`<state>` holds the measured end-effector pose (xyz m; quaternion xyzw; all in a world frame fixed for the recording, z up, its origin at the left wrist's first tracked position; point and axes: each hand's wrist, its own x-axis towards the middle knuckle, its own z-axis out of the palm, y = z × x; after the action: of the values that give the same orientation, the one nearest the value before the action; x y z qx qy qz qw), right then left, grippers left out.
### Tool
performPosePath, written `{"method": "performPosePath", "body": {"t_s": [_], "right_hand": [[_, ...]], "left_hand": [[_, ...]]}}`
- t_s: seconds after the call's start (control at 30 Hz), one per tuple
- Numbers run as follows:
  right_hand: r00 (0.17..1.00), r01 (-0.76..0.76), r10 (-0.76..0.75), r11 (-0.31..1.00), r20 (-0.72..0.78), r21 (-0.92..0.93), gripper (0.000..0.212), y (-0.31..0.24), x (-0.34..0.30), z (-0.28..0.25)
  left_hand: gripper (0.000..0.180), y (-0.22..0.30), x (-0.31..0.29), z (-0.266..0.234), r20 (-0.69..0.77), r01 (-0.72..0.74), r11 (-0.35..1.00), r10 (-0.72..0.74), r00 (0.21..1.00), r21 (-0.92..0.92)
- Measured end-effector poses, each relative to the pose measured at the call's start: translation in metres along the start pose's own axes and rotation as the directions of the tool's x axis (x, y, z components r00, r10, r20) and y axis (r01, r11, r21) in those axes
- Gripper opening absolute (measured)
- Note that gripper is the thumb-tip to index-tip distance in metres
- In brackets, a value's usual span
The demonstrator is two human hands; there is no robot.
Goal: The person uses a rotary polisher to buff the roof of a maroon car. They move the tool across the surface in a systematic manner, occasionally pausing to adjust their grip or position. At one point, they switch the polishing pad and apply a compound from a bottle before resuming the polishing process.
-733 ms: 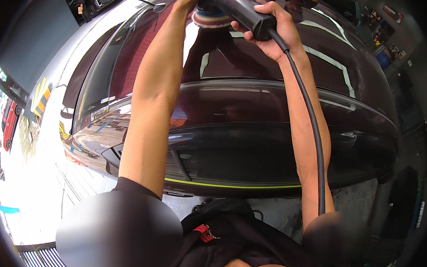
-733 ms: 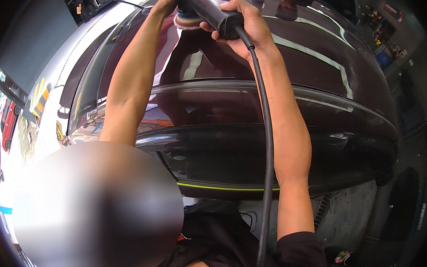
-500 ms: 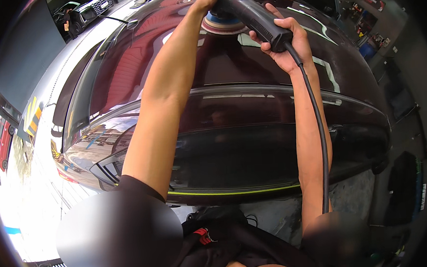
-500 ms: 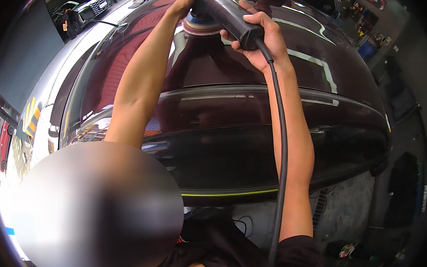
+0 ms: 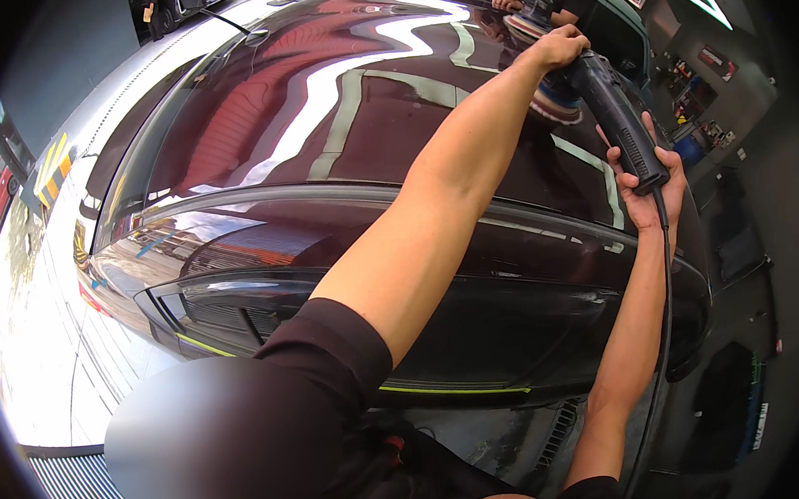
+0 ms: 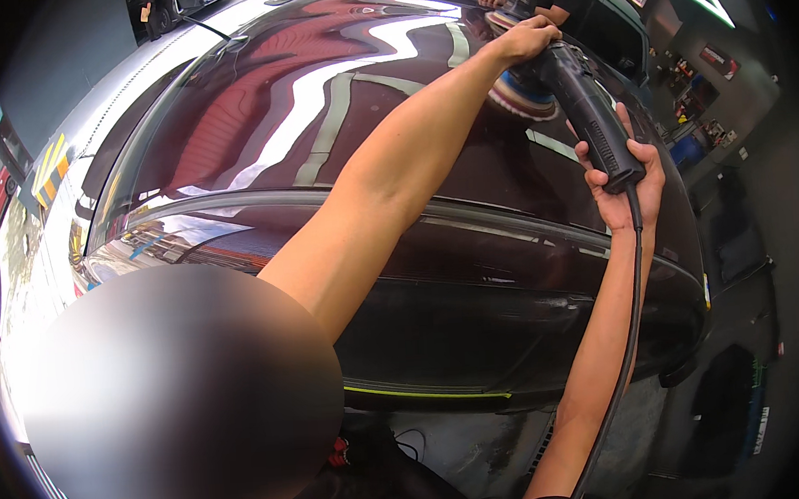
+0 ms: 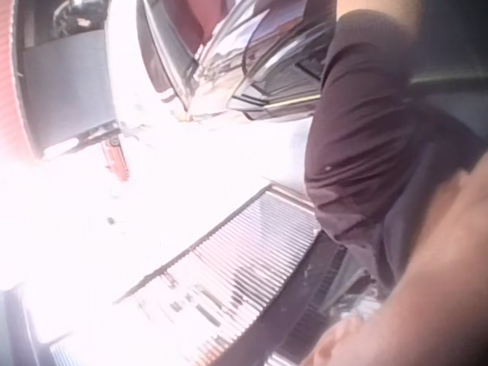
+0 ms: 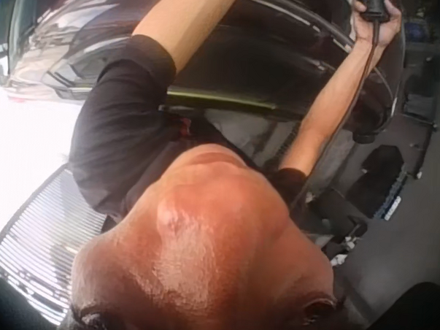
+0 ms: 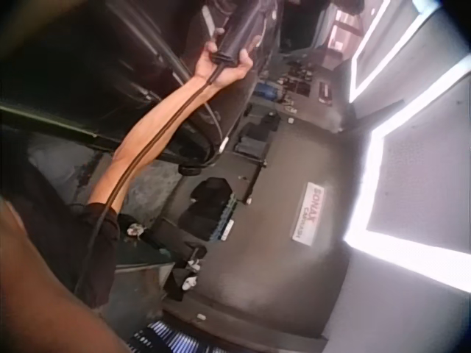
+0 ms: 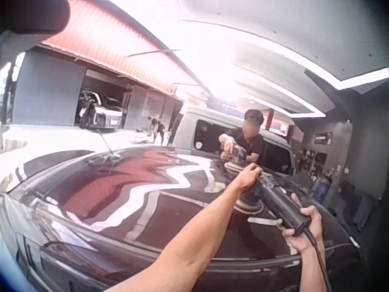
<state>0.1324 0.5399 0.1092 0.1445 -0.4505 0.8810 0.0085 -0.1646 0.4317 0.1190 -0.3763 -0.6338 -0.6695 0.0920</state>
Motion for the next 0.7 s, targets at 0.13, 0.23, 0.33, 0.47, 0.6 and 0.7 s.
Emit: {"method": "performPosePath", "body": {"t_s": [0.13,0.23,0.33,0.47,0.6,0.7], "right_hand": [[1.000,-0.009,0.009,1.000,0.007,-0.005,0.072,-0.011,0.012,-0.014],[0.998,-0.059,0.058,0.998,0.026,0.013,0.071,-0.013,0.033,-0.017],[0.997,-0.068,0.071,0.995,0.033,-0.074,0.069,-0.005,0.058,-0.014],[0.995,-0.080,0.086,0.989,0.049,-0.121,0.068,0.011,0.092,0.007],[0.991,-0.124,0.131,0.978,0.035,-0.167,0.067,0.036,0.129,0.042],[0.988,-0.143,0.153,0.969,0.034,-0.202,0.069,0.055,0.146,0.064]], "left_hand": [[0.041,-0.010,0.011,0.006,0.093,-0.109,0.985,0.097,0.991,0.131],[0.040,-0.019,0.028,-0.004,0.099,-0.088,0.984,0.073,0.992,0.155],[0.035,-0.037,0.046,-0.031,0.100,-0.189,0.933,0.166,0.981,0.306],[0.035,-0.059,0.059,-0.082,0.165,-0.377,0.691,0.355,0.920,0.617],[0.037,-0.067,0.053,-0.146,0.038,-0.188,0.895,0.189,0.981,0.405],[0.037,-0.061,0.036,-0.187,0.019,-0.219,0.849,0.239,0.971,0.481]]}}
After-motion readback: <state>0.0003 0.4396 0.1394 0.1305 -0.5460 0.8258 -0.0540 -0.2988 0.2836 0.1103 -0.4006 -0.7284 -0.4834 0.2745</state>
